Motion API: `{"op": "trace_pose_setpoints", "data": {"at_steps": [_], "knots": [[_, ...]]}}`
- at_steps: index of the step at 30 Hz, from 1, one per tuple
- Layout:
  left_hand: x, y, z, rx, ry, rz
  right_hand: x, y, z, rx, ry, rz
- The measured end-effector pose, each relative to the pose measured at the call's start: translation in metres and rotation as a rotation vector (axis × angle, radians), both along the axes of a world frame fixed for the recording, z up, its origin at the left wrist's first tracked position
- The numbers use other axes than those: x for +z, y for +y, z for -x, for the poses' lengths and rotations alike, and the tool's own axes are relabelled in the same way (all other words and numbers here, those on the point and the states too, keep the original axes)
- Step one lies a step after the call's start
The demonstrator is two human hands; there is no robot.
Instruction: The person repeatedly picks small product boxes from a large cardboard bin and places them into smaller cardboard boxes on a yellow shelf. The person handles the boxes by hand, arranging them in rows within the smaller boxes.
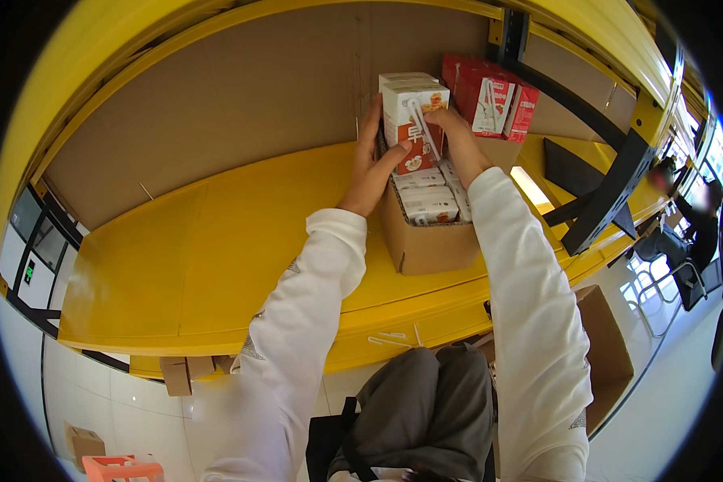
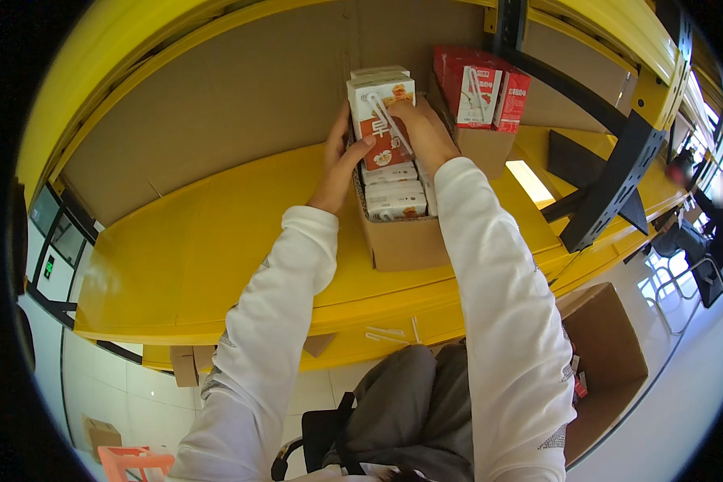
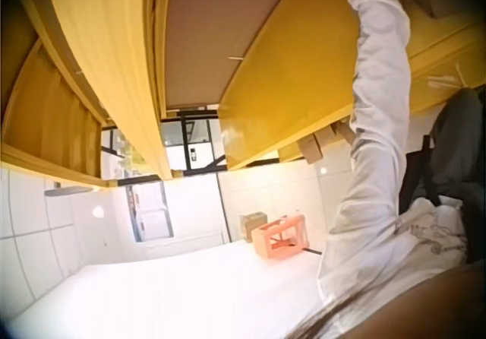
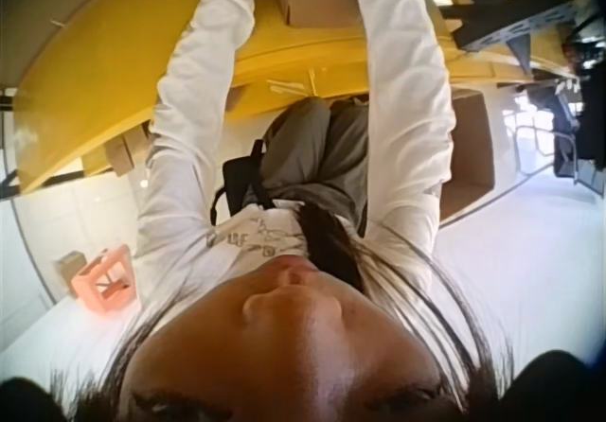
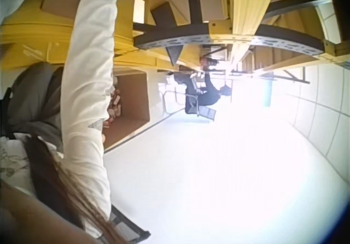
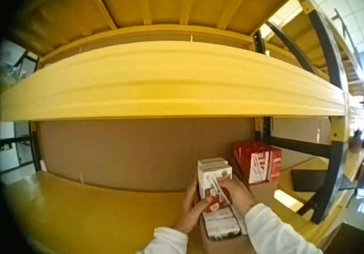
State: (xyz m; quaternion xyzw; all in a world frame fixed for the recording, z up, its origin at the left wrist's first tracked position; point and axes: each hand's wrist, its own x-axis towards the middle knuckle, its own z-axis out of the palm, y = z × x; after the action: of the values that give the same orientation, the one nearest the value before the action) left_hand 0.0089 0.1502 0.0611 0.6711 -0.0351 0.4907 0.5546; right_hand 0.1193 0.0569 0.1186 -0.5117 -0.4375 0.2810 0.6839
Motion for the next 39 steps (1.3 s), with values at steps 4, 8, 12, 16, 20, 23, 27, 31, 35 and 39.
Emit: {"op": "trace_pose_setpoints", "data": {"at_steps": [4,8,12,16,20,23,27,31,35,39], "knots": [[0.005,0.023,0.007,0.011,0.134,-0.023,-0.009,0.004,-0.012,-0.063,-0.231,-0.007],[0.006,0.034,0.009,-0.014,0.204,-0.033,-0.009,-0.001,-0.009,-0.031,-0.39,0.029],[0.007,0.037,0.011,-0.025,0.212,0.004,-0.006,-0.007,-0.002,-0.032,-0.529,0.026],[0.007,0.036,0.012,-0.04,0.2,-0.003,-0.013,-0.005,-0.007,-0.035,-0.654,-0.042],[0.007,0.035,0.013,-0.014,0.2,-0.025,-0.024,0.001,-0.017,-0.075,-0.803,-0.057],[0.004,0.032,0.011,0.038,0.19,-0.032,-0.02,-0.002,-0.015,-0.125,-0.794,0.044],[0.002,0.017,0.007,0.087,0.181,-0.014,-0.018,-0.003,-0.019,-0.234,-0.83,0.101],[-0.004,0.007,-0.002,0.038,0.046,0.027,-0.016,-0.003,-0.016,-0.315,-0.862,0.053],[-0.016,0.008,-0.008,0.077,-0.139,-0.105,-0.014,-0.004,-0.01,-0.39,-0.879,0.07],[-0.022,-0.005,-0.006,0.247,-0.212,-0.182,-0.012,-0.007,-0.008,-0.471,-0.934,0.072]]}}
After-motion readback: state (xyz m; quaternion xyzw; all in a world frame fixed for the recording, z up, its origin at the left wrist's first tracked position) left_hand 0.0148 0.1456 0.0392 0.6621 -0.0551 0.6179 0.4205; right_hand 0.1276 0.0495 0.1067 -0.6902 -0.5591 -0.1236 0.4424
